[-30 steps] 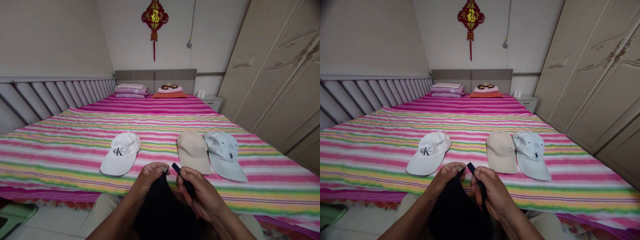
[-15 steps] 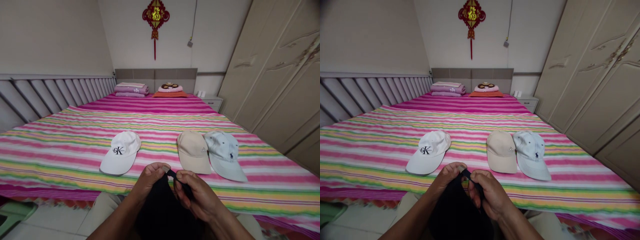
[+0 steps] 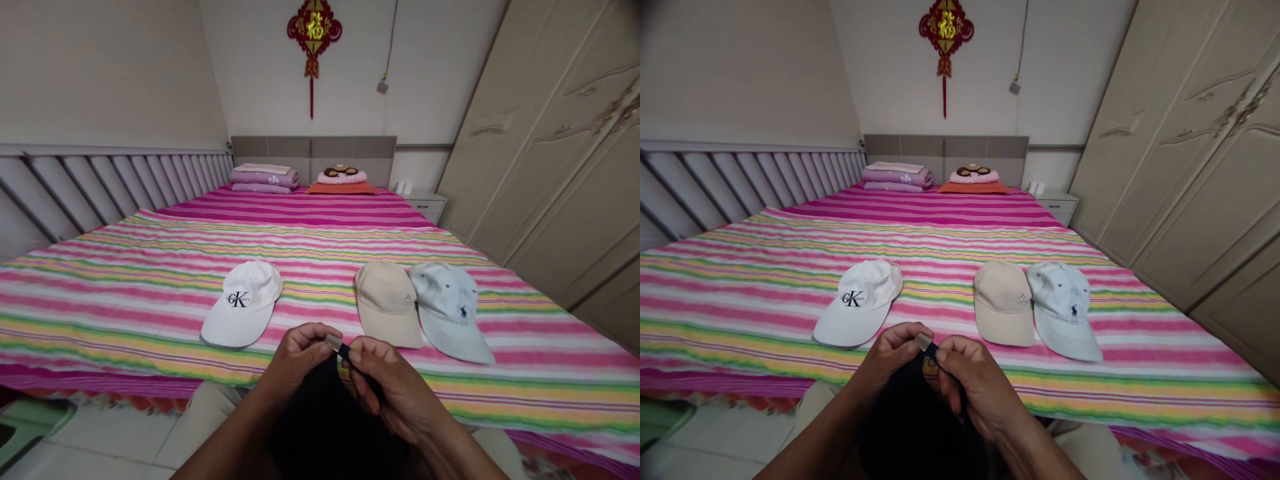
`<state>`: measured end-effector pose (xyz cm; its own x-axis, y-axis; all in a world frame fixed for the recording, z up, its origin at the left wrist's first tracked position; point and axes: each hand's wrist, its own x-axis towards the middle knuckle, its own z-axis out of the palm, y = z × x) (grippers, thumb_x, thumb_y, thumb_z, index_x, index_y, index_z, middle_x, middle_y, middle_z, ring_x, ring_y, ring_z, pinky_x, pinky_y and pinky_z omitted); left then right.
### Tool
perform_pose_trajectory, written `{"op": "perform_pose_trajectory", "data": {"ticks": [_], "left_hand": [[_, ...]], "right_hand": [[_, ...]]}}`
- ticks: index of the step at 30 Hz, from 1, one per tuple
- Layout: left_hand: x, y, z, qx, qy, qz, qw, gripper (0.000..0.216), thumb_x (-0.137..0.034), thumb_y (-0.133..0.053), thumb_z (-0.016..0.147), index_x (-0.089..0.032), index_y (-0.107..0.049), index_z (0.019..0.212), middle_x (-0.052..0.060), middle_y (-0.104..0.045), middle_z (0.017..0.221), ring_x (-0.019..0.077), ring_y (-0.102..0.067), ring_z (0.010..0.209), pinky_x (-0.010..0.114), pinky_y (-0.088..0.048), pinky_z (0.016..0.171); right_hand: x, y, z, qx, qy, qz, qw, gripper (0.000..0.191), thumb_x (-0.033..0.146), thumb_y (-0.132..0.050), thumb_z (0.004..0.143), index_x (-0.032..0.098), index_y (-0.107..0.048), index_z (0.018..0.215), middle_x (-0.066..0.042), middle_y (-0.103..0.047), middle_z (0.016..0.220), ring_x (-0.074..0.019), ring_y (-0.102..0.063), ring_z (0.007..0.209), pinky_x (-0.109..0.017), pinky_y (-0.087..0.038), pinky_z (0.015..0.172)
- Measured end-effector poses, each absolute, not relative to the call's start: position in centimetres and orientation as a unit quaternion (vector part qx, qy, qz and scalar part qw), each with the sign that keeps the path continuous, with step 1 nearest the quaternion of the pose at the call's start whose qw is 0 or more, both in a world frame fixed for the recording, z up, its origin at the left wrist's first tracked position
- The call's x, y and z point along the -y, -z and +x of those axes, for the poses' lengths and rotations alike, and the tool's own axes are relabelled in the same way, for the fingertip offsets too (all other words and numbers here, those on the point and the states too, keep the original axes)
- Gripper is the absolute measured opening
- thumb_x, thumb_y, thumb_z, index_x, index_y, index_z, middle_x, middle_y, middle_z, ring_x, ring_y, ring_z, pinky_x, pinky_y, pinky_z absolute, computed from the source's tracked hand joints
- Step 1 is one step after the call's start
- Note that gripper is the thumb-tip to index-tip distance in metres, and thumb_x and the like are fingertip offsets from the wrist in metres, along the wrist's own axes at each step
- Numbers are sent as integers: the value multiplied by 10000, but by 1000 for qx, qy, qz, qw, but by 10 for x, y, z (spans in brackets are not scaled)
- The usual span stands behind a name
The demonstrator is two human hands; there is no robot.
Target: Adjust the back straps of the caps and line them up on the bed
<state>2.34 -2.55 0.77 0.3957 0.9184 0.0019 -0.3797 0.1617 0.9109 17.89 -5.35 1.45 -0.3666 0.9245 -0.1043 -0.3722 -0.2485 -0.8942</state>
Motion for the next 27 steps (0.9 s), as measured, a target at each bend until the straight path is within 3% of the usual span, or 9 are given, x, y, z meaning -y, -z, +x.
{"op": "perform_pose_trajectory", "data": {"ticks": [27], "left_hand": [[25,-1,26,-195,-464,560,658,184,-231,-676,656,-168,-639,825,1,-493,759,89,-462,660,207,-361,608]], "right_hand": [[52,-15,179,421,-709,-369,429,280,359,-669,672,139,-522,578,70,-475,375,-13,-312,274,-163,-148,309]]}}
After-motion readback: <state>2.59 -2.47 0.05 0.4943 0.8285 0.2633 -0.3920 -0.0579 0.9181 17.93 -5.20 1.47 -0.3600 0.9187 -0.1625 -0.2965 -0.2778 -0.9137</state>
